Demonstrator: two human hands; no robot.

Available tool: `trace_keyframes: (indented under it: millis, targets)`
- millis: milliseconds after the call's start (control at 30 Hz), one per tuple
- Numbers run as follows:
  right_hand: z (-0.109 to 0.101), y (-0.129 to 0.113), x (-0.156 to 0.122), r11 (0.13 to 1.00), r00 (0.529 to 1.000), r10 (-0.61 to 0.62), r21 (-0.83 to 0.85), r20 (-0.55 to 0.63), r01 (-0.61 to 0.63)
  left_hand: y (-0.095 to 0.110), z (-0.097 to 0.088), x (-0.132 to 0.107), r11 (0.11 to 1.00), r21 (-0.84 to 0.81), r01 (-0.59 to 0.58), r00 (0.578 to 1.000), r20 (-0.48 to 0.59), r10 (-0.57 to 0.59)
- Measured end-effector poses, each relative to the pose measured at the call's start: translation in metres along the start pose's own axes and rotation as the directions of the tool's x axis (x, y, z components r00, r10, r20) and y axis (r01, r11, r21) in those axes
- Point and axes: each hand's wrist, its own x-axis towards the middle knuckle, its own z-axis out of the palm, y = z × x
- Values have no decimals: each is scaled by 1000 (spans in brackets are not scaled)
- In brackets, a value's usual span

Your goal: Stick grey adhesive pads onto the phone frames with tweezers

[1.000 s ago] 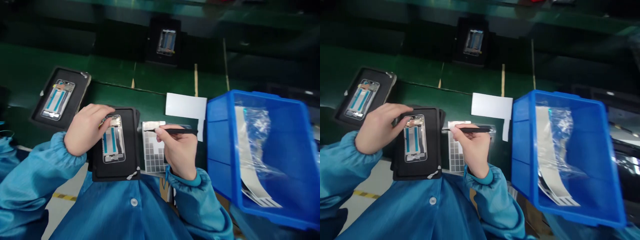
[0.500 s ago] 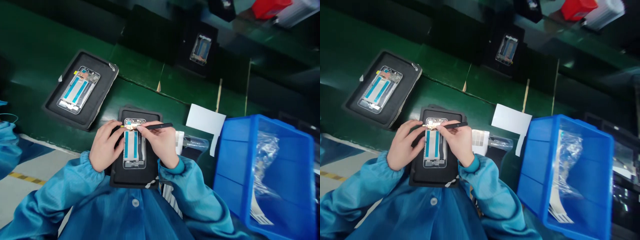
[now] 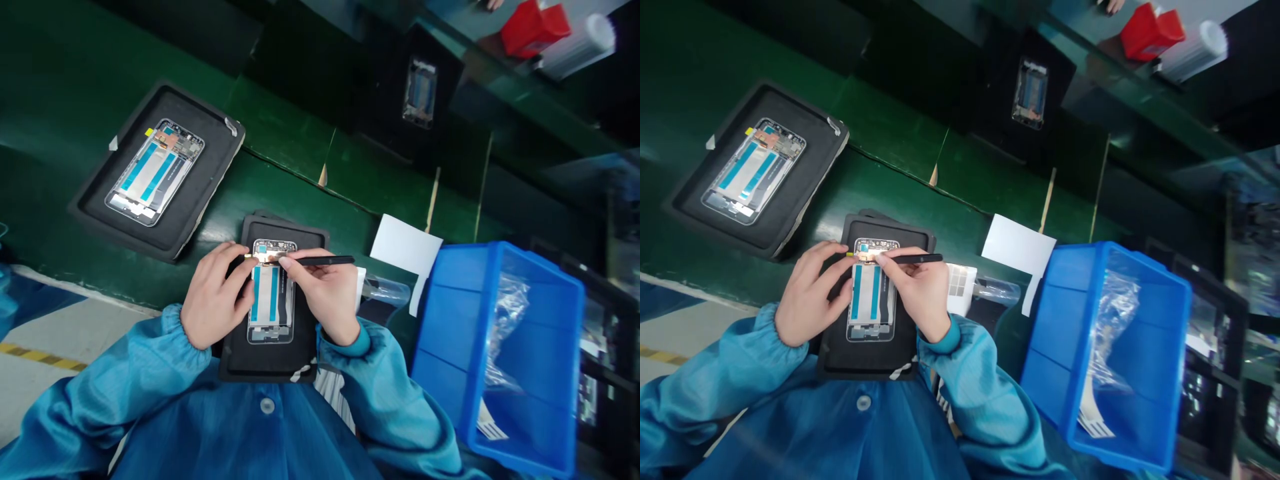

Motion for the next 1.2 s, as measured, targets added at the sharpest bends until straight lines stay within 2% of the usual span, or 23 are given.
trace_keyframes:
  millis: [667,1200]
  targets:
    - [0,0,-2,999,1000,-7,-37,-8,7,0,1,0,999,26,-30,999,-14,31]
    - [-1,4,-3,989,995,-95,-115,-14,92,3,-2,1,995,92,-45,999,14,44]
